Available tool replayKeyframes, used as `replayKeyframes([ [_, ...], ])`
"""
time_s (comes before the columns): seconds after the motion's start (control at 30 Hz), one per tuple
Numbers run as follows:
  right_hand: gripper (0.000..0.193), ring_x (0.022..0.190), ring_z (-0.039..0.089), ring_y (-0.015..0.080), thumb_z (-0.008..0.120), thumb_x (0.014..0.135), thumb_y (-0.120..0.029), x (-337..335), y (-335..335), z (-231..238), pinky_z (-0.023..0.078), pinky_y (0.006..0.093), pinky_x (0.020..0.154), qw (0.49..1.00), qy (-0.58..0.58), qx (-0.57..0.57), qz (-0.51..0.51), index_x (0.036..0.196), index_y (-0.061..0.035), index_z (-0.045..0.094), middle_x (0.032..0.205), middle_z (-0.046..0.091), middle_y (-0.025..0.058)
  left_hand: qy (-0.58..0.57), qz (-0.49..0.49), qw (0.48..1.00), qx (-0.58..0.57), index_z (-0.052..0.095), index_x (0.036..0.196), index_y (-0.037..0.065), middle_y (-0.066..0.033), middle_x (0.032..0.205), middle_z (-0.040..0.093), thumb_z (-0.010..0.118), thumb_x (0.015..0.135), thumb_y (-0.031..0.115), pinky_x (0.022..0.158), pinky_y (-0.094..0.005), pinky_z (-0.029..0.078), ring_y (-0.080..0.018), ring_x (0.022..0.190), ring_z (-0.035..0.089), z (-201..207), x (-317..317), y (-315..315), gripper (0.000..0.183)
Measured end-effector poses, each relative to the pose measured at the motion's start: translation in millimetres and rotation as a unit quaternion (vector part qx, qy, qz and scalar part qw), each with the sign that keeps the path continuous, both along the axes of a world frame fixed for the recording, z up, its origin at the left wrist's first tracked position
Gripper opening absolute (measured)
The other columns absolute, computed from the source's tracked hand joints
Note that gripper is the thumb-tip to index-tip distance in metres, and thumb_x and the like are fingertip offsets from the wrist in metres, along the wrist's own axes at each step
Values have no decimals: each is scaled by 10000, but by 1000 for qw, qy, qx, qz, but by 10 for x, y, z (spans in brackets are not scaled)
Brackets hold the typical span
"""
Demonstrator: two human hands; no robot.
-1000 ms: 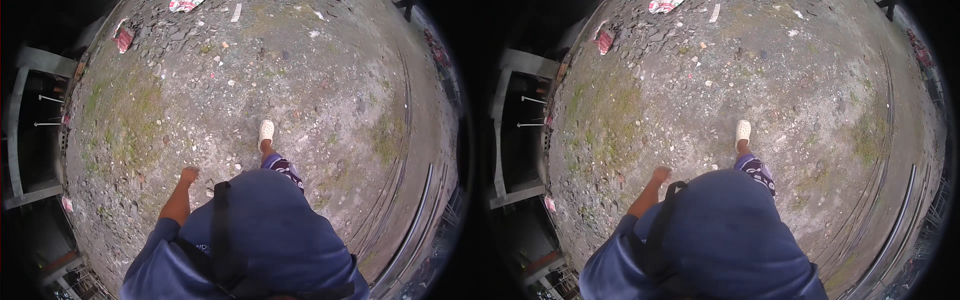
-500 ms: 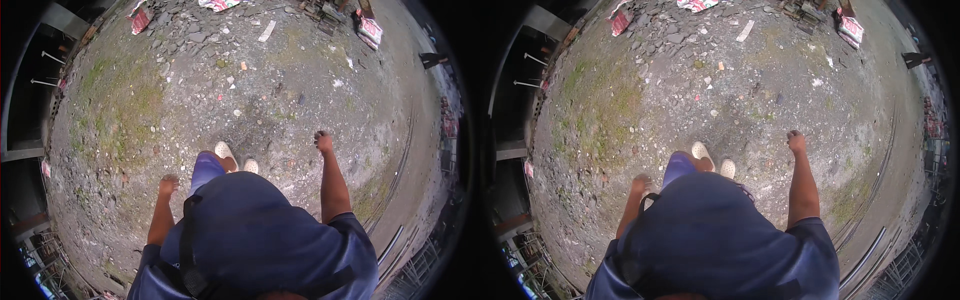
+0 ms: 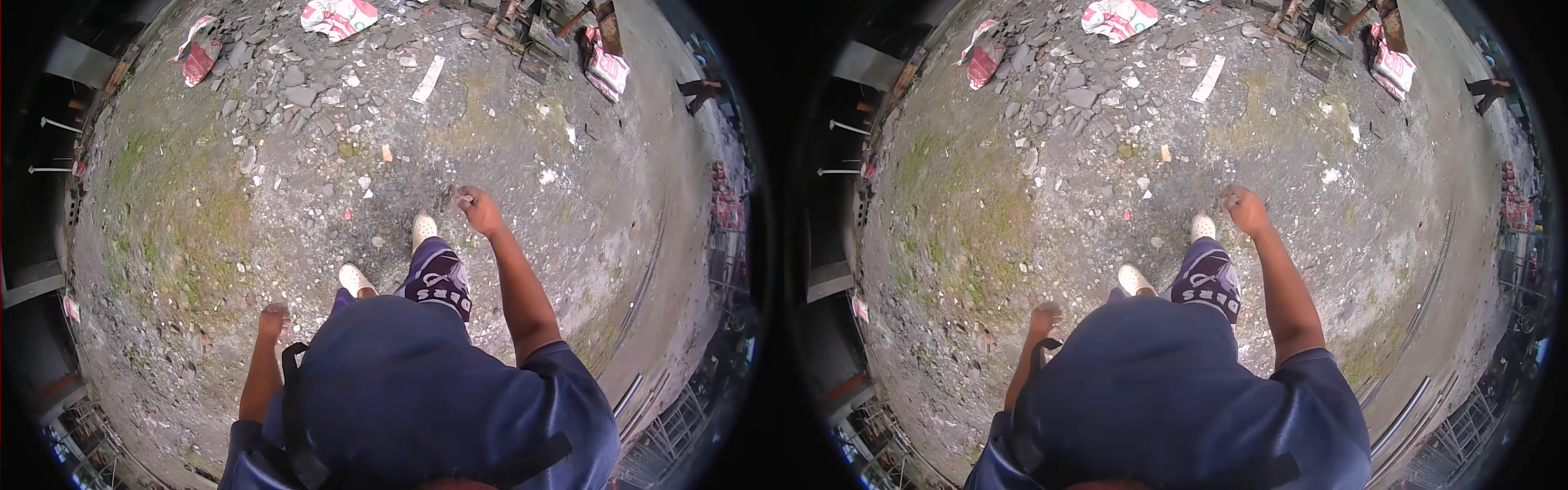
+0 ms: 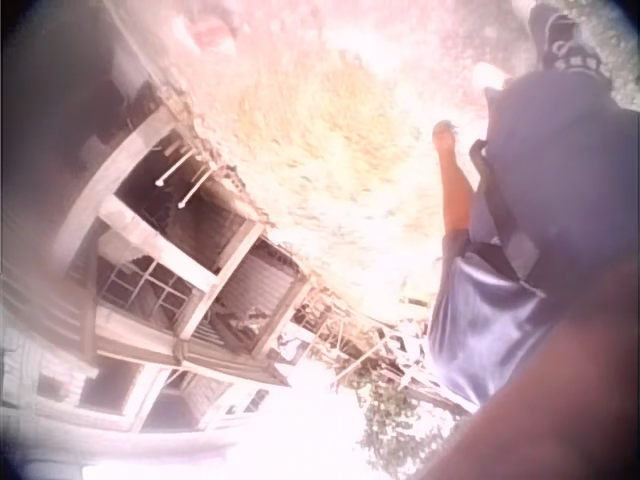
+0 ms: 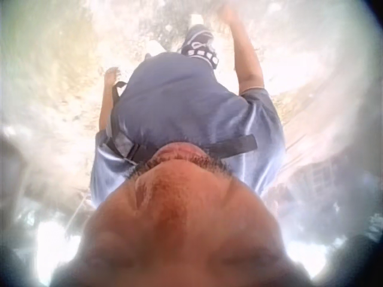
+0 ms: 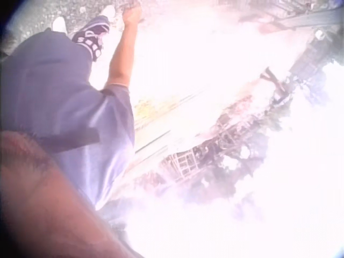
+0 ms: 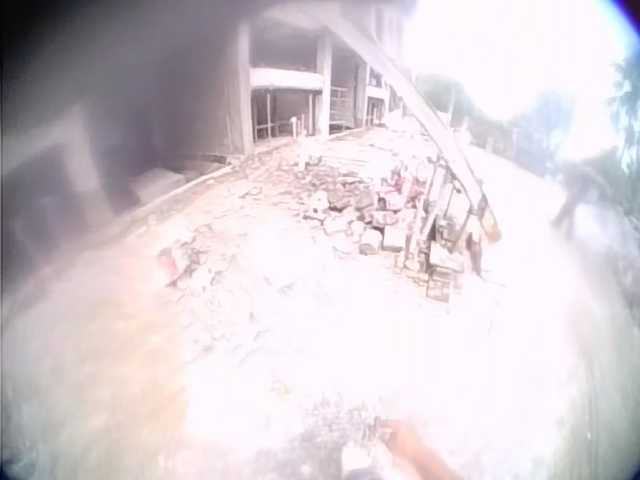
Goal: The person tends to a small fire of burning leaves and wood, then walks across a construction site to pick up concrete pieces and debris by hand and place them into a bucket using a shovel.
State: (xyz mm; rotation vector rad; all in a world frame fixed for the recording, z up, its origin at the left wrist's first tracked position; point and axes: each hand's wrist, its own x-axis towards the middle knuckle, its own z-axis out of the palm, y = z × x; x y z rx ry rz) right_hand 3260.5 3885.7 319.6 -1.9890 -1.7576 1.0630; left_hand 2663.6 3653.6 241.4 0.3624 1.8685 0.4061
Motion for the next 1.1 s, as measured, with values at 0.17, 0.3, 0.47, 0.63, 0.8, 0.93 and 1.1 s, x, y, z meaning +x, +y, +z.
replayKeyframes([
  [0.17,371,1093,625,384,627,862,-247,293,1578,-1392,494,452,944,994,-84,-33,64,1195,-82,648,1179,660,200,44,20,998,32,603,1200,36,-81,962,701,610,912,229,628,-281,510,-159,803,668,135,733,1183,346],
  [0.3,424,1130,615,375,609,868,-239,530,2531,-2728,487,454,976,960,-142,-179,164,1270,-104,617,1222,643,201,132,-7,991,-29,600,1212,21,-80,978,694,630,920,239,652,-301,521,-163,809,670,181,1652,2059,365],
  [0.47,431,1179,600,371,524,884,-131,454,3584,-4259,482,472,1002,904,-203,-268,266,1311,-114,586,1304,607,174,76,-162,980,-82,613,1215,2,-102,1012,701,627,918,206,733,-289,513,-142,878,668,-202,2530,2495,360],
  [0.63,470,1163,610,381,495,882,-61,297,3853,-5760,513,490,959,847,-229,-283,388,1346,-123,534,1306,611,145,18,-1,976,-218,576,1249,-3,-102,1112,670,638,930,116,915,-301,493,-158,1026,628,-531,3017,2975,347],
  [0.8,518,1271,528,387,362,965,-87,-53,3657,-6673,473,484,1034,857,-225,-292,360,1481,-131,351,1608,241,80,18,76,955,-287,564,1244,-3,-104,1099,673,627,928,115,876,-305,511,-178,1007,644,-722,3195,2860,343],
  [0.93,399,1194,587,399,388,963,-128,31,3413,-6999,494,486,991,835,-257,-348,339,1326,-106,552,1429,494,170,12,77,953,-291,554,1254,11,-111,1100,688,610,937,168,815,-301,533,-180,980,674,-752,3230,2622,358],
  [1.1,233,1027,668,355,494,914,-195,108,3065,-6453,538,466,871,866,-250,-230,366,1017,-104,682,1066,700,144,28,7,963,-268,582,1233,-1,-128,1107,695,615,928,171,852,-332,536,-200,1015,671,-612,3283,2691,351],
])
